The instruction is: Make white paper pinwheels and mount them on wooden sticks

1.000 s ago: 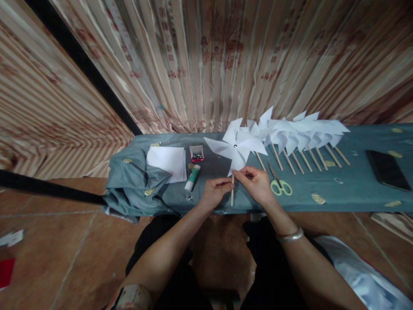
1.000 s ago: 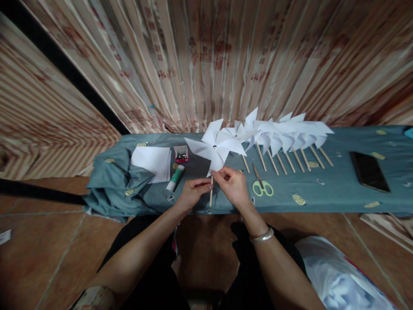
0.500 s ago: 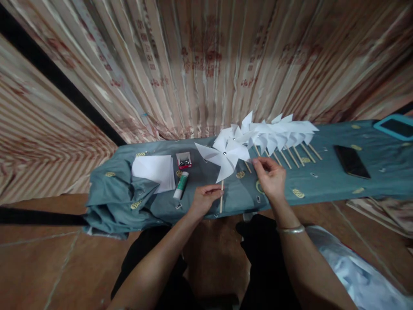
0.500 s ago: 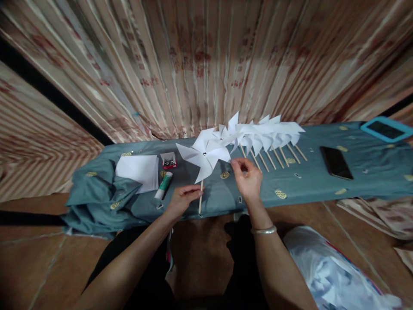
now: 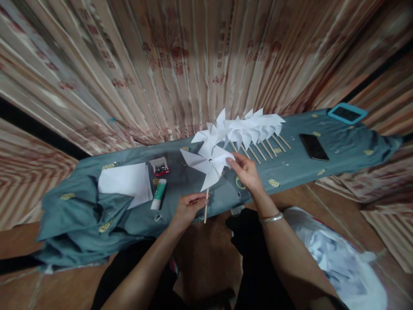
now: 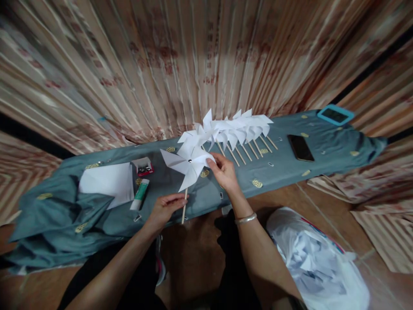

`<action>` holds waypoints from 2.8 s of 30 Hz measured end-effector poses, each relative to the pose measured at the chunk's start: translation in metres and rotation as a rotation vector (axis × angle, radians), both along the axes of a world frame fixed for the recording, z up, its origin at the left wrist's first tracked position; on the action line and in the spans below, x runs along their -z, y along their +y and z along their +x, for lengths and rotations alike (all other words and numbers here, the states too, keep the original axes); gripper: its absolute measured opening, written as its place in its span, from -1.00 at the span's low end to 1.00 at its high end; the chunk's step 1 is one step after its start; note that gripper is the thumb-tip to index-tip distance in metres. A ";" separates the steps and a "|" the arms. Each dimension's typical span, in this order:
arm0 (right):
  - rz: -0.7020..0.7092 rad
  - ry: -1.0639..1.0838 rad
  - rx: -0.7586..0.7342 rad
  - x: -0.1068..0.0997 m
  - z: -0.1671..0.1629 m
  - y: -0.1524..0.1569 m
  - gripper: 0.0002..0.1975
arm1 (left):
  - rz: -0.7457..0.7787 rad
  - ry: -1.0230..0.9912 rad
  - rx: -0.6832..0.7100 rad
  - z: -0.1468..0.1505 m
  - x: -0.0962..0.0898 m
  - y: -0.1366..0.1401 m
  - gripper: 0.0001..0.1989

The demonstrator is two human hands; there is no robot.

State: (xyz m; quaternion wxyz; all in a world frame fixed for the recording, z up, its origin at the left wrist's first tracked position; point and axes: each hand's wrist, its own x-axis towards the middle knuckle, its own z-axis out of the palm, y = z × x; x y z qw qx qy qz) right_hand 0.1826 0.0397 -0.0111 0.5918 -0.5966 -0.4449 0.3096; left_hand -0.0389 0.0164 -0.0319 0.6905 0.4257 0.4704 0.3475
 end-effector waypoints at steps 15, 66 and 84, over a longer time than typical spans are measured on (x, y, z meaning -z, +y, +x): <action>-0.051 0.093 0.032 -0.009 0.009 0.011 -0.60 | -0.047 -0.026 -0.026 0.009 -0.003 0.004 -0.64; -0.217 0.356 -0.159 -0.011 -0.050 0.004 -0.63 | -0.015 -0.074 -0.168 0.001 0.009 0.014 -0.70; -0.290 0.400 -0.259 -0.012 -0.064 0.001 -0.67 | 0.011 -0.070 -0.205 0.001 0.011 0.014 -0.77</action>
